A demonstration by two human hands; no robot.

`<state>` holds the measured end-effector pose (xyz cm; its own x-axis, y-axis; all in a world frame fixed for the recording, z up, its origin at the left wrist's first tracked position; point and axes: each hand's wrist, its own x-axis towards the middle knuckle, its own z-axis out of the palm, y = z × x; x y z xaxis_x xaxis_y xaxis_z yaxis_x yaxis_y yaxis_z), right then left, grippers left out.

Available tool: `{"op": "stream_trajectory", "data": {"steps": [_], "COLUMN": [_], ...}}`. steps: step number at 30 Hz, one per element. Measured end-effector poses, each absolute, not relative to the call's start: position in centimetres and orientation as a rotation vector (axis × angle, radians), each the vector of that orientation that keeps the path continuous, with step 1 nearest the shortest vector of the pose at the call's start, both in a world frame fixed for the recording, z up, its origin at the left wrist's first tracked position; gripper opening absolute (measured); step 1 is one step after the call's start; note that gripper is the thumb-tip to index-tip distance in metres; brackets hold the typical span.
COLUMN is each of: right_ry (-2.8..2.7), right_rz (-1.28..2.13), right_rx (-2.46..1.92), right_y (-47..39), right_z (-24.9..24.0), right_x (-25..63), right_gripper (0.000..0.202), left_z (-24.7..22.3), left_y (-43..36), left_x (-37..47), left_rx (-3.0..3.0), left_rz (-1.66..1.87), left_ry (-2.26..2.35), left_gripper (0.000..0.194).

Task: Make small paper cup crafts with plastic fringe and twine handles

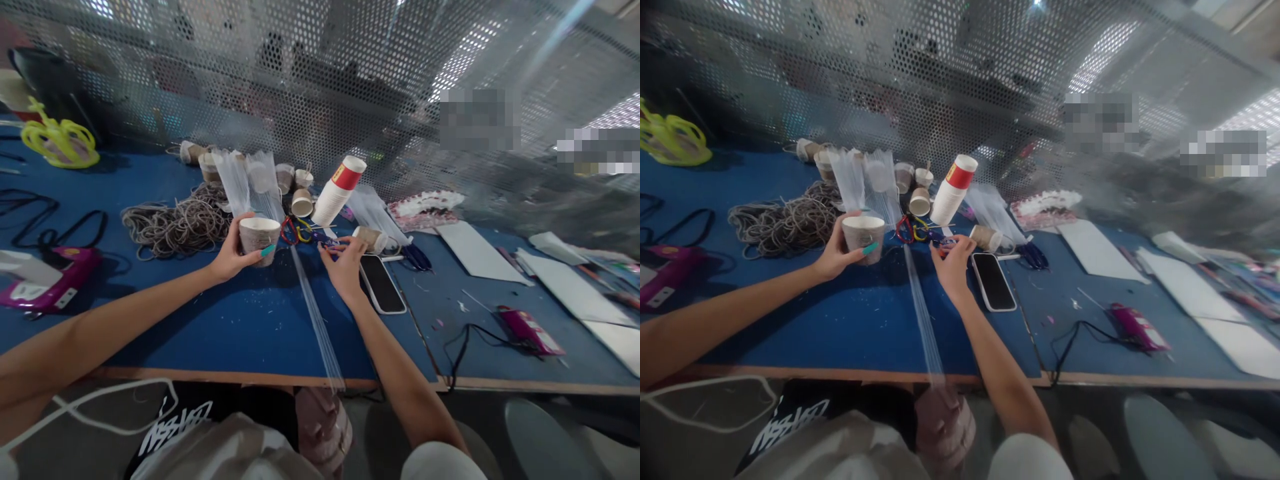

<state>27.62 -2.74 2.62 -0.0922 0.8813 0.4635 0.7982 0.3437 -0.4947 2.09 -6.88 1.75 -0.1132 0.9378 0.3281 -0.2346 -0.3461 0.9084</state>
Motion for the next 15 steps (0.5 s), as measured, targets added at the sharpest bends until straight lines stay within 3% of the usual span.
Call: {"op": "stream_trajectory", "data": {"steps": [4, 7, 11, 15], "right_ry": [-1.832, -1.918, -1.774, -1.739], "right_rz": [0.435, 0.158, -0.26, 0.029], "right_rx": [-1.388, -1.436, -1.844, -2.224], "right_y": [-3.0, -3.7, -3.9, -3.2], "right_z": [2.1, 3.1, 4.4, 4.9], "right_x": [26.5, 25.8, 26.1, 26.5], "right_gripper": [0.06, 0.063, 0.069, 0.079], "left_z": [2.0, 2.1, 1.7, 1.4], "left_y": [-7.9, -8.4, -8.0, -7.8], "left_x": [3.4, 4.9, 5.9, 5.7], "left_rx": [1.033, 0.892, 0.965, 1.03], "left_rz": [1.433, 1.296, 1.238, 1.275], "left_ry": [0.745, 0.671, 0.72, 0.754], "left_gripper": [0.072, 0.07, 0.07, 0.068]}}
